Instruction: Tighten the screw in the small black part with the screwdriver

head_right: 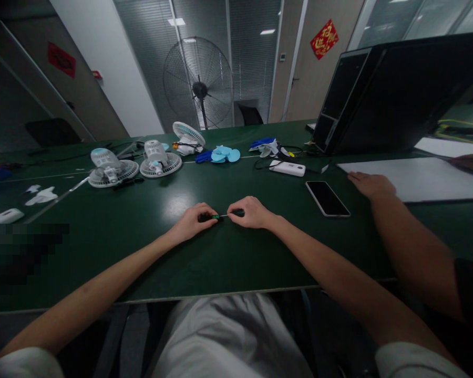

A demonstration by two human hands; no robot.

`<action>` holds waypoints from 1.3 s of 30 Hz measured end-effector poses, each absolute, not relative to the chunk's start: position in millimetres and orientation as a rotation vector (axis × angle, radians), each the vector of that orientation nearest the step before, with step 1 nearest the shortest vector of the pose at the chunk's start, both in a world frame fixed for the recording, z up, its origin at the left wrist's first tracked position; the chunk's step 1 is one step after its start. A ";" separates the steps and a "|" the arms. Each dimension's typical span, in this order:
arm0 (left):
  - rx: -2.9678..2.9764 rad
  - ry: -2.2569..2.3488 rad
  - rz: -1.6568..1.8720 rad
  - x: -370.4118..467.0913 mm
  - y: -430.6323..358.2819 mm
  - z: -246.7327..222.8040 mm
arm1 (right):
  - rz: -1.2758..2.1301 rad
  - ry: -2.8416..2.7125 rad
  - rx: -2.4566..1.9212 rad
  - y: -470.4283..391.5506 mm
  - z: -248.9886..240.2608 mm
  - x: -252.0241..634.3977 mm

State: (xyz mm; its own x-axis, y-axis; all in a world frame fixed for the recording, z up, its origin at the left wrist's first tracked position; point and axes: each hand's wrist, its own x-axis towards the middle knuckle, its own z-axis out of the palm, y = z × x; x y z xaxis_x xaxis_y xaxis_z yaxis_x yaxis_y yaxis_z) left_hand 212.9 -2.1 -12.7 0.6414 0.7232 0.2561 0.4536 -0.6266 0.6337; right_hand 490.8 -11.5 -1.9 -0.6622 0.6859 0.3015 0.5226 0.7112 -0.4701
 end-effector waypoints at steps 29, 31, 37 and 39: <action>2.353 0.914 0.667 210.3 -0.5 -13.7 | 0.678 -2.177 -0.991 -8.3 0.3 495.2; 2.369 0.907 0.649 210.1 -2.5 -11.6 | 0.659 -2.178 -1.011 -6.2 -2.0 497.7; 2.465 0.824 0.575 185.7 -13.7 -2.4 | 0.640 -2.211 -1.044 -4.9 -3.3 495.9; 2.496 0.817 0.542 164.4 -14.6 -0.5 | 0.655 -2.212 -1.053 -5.9 -2.3 495.5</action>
State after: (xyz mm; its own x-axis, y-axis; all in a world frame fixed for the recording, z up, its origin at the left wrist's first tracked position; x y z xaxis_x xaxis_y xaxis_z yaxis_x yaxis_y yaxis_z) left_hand 164.4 -14.6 -0.5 0.7464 0.6275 0.2216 0.4479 -0.7200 0.5300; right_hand 495.5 -5.9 -2.3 -0.5076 0.8071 0.3015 0.5130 0.5643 -0.6468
